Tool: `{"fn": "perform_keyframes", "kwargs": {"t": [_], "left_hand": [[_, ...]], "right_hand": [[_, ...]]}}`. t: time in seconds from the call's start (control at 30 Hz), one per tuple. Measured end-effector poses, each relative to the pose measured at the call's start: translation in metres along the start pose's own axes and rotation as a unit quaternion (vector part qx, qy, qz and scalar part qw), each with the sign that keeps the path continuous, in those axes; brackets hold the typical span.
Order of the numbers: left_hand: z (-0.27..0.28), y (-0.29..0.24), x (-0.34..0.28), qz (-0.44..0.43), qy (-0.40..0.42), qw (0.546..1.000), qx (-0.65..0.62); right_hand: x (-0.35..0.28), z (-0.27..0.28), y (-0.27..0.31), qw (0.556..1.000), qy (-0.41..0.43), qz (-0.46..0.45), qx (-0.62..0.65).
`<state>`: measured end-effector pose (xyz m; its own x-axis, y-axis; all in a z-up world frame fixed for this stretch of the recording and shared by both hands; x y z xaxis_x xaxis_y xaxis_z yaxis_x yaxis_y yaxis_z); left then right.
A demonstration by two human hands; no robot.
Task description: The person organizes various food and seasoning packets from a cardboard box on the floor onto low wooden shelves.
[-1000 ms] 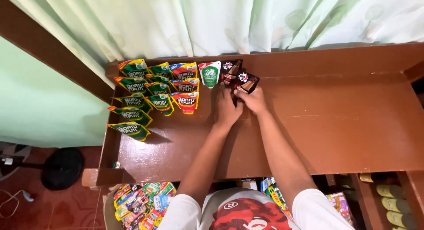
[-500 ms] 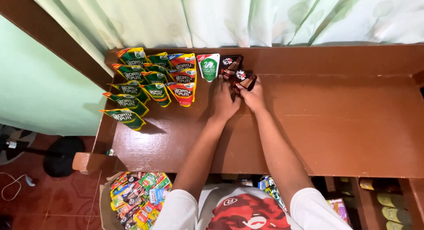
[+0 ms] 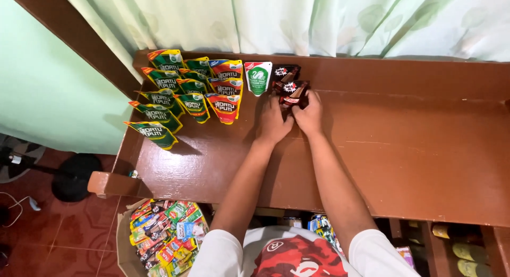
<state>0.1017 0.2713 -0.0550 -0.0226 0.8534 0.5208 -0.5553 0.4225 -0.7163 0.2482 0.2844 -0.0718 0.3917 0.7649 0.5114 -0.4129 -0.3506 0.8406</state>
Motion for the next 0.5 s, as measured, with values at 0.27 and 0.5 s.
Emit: {"fn": "perform_keyframes", "kwargs": {"t": [0.27,0.5], "left_hand": [[0.005,0.014,0.004,0.047,-0.103,0.982,-0.148],[0.014,0.016,-0.002,0.003,-0.184,0.978,-0.098]], "right_hand": [[-0.001,-0.007,0.020,0.992,0.004,0.101,-0.073],[-0.002,-0.011,0.013,0.996,0.022,0.065,-0.061]]}}
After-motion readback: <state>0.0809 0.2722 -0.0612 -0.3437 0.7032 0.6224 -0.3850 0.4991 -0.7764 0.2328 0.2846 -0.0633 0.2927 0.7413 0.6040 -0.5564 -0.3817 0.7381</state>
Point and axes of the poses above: each hand's wrist, its own x-axis towards the middle knuckle, its own z-axis out of the back of the hand, y = z × x, the point moved 2 cm from there along x, towards the middle knuckle, and after that the axes turned 9 degrees about -y, right-handed, at the moved point
